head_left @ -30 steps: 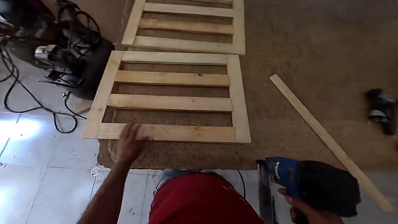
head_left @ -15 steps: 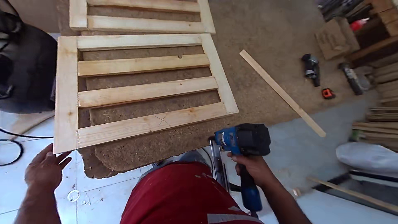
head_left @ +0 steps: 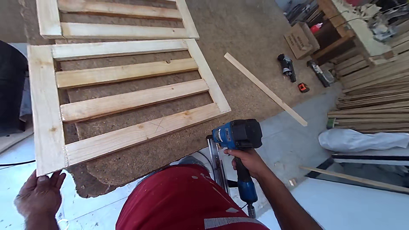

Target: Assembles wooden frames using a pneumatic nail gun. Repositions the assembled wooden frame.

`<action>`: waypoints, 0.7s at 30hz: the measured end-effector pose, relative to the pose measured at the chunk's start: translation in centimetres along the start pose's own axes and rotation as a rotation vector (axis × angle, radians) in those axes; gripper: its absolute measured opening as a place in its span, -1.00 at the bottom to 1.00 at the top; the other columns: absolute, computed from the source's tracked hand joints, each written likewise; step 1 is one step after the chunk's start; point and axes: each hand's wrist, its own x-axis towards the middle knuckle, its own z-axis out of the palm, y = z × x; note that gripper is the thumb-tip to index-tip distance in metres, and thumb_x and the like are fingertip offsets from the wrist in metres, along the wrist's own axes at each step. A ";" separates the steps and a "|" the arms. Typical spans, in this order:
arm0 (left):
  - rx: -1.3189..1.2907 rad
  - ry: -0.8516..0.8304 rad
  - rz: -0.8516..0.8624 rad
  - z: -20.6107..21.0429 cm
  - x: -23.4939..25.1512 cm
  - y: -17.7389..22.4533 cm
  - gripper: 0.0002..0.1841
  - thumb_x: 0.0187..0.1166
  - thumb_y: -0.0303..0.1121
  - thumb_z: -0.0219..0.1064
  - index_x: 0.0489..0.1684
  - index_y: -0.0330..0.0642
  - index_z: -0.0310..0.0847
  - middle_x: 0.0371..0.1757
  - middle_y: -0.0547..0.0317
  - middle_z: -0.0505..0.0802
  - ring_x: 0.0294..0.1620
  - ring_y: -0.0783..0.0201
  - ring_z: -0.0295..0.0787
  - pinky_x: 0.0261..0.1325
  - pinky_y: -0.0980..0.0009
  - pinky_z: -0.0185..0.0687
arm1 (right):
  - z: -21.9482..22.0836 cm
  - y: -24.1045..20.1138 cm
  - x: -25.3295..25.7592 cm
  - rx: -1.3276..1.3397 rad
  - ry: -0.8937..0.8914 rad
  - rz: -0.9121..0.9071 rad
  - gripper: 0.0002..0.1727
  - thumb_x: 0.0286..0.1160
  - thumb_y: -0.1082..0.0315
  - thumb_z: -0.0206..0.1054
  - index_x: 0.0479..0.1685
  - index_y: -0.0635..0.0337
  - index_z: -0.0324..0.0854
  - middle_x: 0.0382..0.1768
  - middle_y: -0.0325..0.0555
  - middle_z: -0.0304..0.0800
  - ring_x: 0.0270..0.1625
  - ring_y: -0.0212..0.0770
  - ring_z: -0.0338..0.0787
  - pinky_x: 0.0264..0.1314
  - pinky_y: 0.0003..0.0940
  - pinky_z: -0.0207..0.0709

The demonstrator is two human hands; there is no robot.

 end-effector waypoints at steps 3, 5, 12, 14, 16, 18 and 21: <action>-0.052 0.094 0.008 1.0 -0.5 0.2 -0.58 0.90 -0.31 -0.03 0.67 -0.17 0.29 0.35 0.13 0.76 0.13 0.27 0.88 0.21 0.27 0.83 | 0.1 -0.3 0.0 -0.027 -0.013 0.001 -0.76 0.52 0.39 0.49 0.09 0.24 0.72 -0.20 0.15 0.87 -0.64 -0.10 0.71 -0.58 -0.26 0.71; -0.080 0.132 0.019 1.3 -0.6 -0.1 -0.59 0.90 -0.31 0.00 0.64 -0.18 0.34 0.31 0.12 0.78 0.11 0.26 0.89 0.19 0.26 0.84 | 0.1 -0.3 0.2 -0.030 -0.014 -0.004 -0.76 0.51 0.40 0.49 0.09 0.24 0.72 -0.19 0.15 0.88 -0.65 -0.10 0.71 -0.60 -0.25 0.71; -0.097 0.213 0.049 1.6 -0.1 -0.9 -0.62 0.89 -0.33 0.02 0.59 -0.23 0.40 0.21 0.09 0.83 -0.04 0.26 0.92 0.10 0.28 0.88 | -0.1 0.3 0.5 -0.016 -0.022 0.000 -0.76 0.54 0.38 0.46 0.10 0.24 0.71 -0.14 0.17 0.90 -0.65 -0.09 0.72 -0.62 -0.25 0.70; -0.115 0.250 0.060 1.8 0.0 -1.2 -0.63 0.87 -0.36 0.05 0.56 -0.25 0.43 0.13 0.09 0.85 -0.12 0.25 0.93 0.03 0.27 0.90 | -0.3 0.6 0.6 -0.025 -0.024 0.000 -0.75 0.55 0.36 0.46 0.12 0.23 0.72 -0.14 0.14 0.91 -0.66 -0.11 0.71 -0.63 -0.27 0.68; -0.139 0.272 0.066 2.2 -0.1 -1.3 -0.64 0.86 -0.38 0.08 0.53 -0.25 0.44 0.11 0.09 0.84 -0.14 0.25 0.93 0.03 0.26 0.90 | -0.3 0.9 0.6 -0.031 -0.017 0.012 -0.76 0.56 0.35 0.45 0.11 0.24 0.72 -0.15 0.13 0.91 -0.66 -0.12 0.71 -0.62 -0.27 0.68; -0.153 0.297 0.063 2.6 -0.2 -1.2 -0.65 0.86 -0.37 0.08 0.53 -0.24 0.45 0.10 0.10 0.84 -0.14 0.26 0.92 0.03 0.28 0.90 | -0.2 1.0 0.5 -0.035 -0.008 0.022 -0.77 0.57 0.35 0.44 0.10 0.25 0.73 -0.15 0.13 0.91 -0.66 -0.12 0.71 -0.61 -0.27 0.69; -0.160 0.317 0.056 2.8 -0.4 -1.0 -0.64 0.86 -0.36 0.09 0.53 -0.24 0.45 0.11 0.08 0.84 -0.11 0.26 0.92 0.05 0.28 0.89 | -0.3 1.3 0.5 -0.030 -0.022 0.012 -0.77 0.58 0.36 0.42 0.11 0.27 0.72 -0.11 0.15 0.92 -0.64 -0.11 0.73 -0.58 -0.27 0.70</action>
